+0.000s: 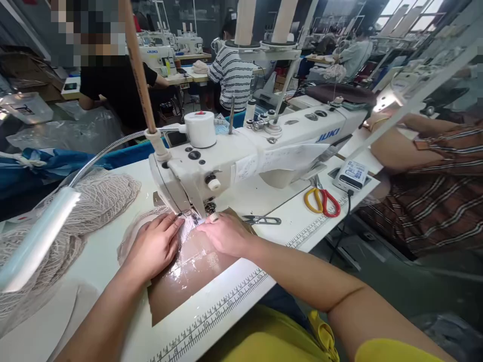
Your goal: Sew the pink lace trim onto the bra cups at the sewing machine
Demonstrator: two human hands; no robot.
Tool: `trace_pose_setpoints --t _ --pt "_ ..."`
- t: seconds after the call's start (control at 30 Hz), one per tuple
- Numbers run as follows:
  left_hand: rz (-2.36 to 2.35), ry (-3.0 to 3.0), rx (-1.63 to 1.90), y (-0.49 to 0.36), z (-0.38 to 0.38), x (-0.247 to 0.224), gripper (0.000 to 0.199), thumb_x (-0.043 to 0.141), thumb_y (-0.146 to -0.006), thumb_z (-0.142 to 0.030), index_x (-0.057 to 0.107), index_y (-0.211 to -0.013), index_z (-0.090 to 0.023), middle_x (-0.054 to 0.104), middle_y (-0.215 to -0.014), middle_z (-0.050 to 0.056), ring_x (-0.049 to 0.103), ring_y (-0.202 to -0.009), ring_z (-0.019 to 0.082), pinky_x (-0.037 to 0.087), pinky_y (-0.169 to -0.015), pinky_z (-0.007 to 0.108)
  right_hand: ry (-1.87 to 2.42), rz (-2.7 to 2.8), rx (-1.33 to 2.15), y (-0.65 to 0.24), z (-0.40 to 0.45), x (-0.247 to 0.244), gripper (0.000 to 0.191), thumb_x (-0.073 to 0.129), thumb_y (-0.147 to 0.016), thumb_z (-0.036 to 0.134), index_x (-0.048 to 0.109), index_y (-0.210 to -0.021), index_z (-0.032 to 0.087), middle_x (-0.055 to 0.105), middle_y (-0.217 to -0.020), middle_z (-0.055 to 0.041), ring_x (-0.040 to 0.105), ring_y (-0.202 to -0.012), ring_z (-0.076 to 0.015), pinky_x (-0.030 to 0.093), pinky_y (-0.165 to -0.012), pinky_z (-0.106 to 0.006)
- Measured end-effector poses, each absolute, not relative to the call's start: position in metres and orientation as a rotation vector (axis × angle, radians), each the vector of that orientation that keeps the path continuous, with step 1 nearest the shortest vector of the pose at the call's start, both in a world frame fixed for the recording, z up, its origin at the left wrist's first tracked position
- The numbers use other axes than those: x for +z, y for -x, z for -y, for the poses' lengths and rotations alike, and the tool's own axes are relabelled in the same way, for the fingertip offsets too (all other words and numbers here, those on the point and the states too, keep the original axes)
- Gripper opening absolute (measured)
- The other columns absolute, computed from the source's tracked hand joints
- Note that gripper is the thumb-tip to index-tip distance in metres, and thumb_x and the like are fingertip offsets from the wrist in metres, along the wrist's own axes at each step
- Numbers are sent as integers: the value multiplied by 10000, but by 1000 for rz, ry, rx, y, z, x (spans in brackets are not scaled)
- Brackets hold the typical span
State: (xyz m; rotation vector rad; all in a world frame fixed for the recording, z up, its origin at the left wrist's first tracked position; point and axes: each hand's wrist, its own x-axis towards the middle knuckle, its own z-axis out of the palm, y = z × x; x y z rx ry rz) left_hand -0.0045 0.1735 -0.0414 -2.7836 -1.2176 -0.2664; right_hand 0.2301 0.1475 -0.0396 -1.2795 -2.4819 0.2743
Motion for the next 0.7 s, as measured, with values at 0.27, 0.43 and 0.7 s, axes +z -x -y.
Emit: trace_pose_setpoints --t 0.27,0.43,0.7 --pt "1299 2759 -181 2 -167 -28 398 410 -926 -346 613 -1195 -132 610 -1246 152 590 -1046 324 519 -830 454 1250 2467 279 -230 -147 -38 287 484 -877 132 707 -1039 209 662 -820 -32 532 -751 -160 353 -665 -269" --pt "1501 2839 -54 -4 -147 -8 350 379 -954 -313 658 -1095 -156 654 -1114 124 647 -889 255 547 -711 371 1203 2441 284 -229 -145 -39 289 468 -865 108 706 -1005 191 649 -784 -26 498 -669 -143 313 -625 -271" --pt "1405 2959 -270 -16 -140 -15 335 438 -940 -275 645 -1141 -106 645 -1160 145 595 -983 267 534 -842 415 1159 2419 301 -229 -142 -44 280 470 -878 107 722 -966 192 670 -822 -33 519 -681 -137 332 -643 -265"
